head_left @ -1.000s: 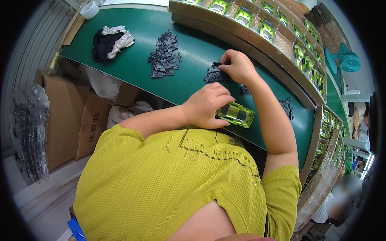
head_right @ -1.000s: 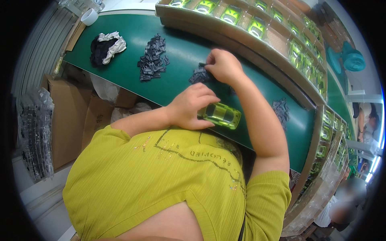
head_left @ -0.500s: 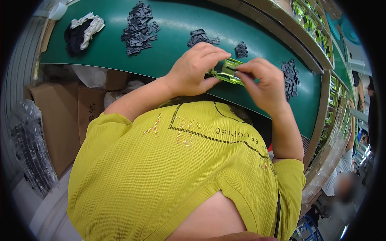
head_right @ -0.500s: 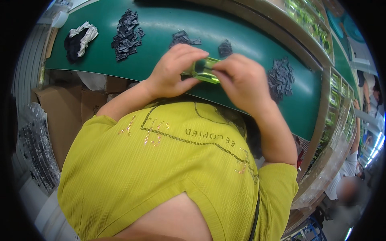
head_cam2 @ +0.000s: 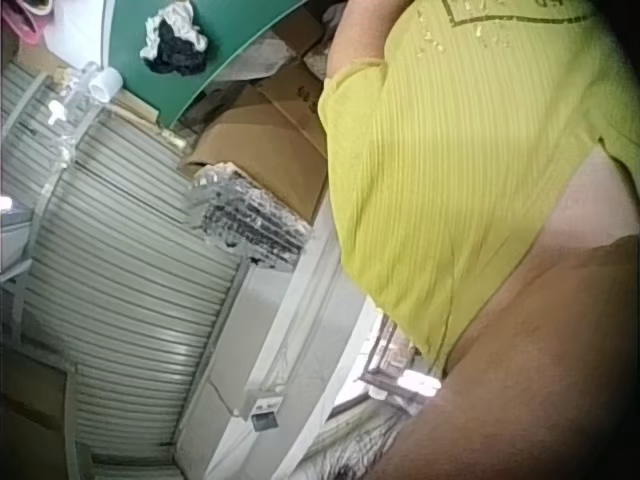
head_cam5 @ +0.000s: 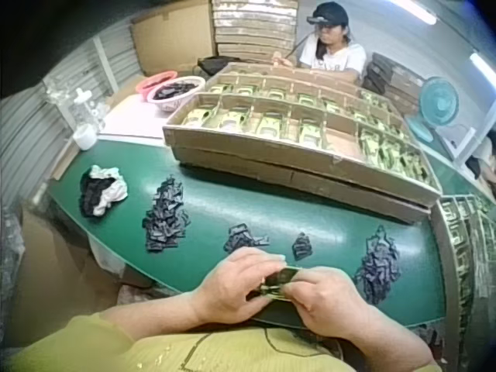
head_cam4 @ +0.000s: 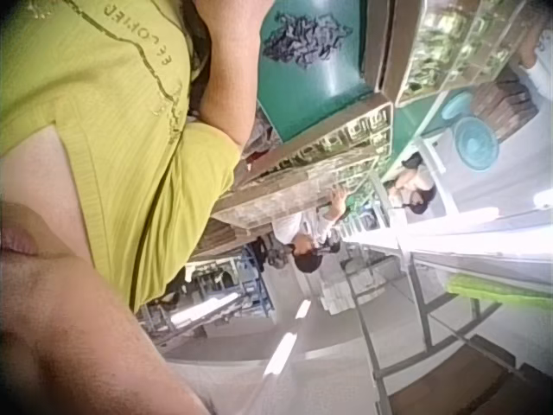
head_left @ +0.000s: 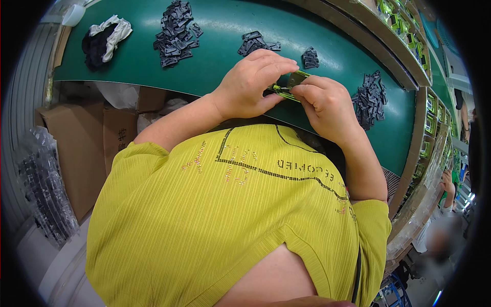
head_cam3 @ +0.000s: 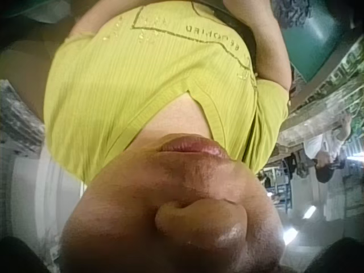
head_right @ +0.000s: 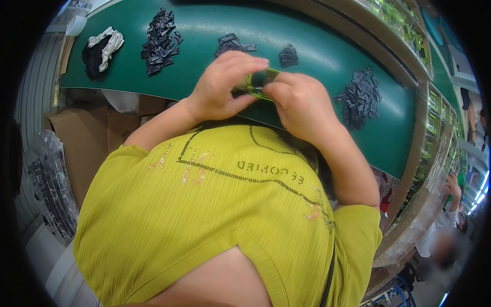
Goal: The person assembles toy cars by attaching black plastic parts onto toy car bodies by hand and placing the assembled cars back into a tray.
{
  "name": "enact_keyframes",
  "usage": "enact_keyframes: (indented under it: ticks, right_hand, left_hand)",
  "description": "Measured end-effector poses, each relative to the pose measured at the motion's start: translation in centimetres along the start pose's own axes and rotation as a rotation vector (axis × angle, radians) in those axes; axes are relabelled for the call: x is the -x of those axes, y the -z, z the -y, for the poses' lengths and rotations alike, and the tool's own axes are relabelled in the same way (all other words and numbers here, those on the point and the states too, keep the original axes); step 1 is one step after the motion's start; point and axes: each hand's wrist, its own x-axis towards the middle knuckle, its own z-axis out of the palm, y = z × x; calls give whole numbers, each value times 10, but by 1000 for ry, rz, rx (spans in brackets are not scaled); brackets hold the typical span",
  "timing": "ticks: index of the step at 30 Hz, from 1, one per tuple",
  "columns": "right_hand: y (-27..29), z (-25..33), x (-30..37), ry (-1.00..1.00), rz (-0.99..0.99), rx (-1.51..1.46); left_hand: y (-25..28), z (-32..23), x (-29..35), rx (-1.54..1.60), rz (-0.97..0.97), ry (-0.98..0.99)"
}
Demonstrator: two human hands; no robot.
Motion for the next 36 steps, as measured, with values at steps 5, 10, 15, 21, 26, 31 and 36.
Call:
enact_keyframes:
  ticks: [5, 10, 15, 21, 26, 31, 36]
  right_hand:
    - [1, 0, -2, -62, 33, 6]
    - [-2, 0, -3, -68, -7, -37]
    - [-4, 3, -3, -118, 0, -14]
    - [6, 1, -5, -145, 81, -135]
    - [-2, -1, 2, -98, 32, -85]
    - [-10, -8, 4, 52, -46, 71]
    - [-4, -10, 4, 12, -41, -25]
  left_hand:
    - [1, 2, -1, 47, -12, -2]
    - [0, 2, 0, 33, 9, 0]
    - [0, 1, -1, -5, 19, -10]
    - [0, 0, -3, -39, 43, -58]
    - [0, -3, -6, -47, 61, -40]
    - [3, -10, -11, -104, 124, -16]
    - [1, -8, -9, -70, 98, 17]
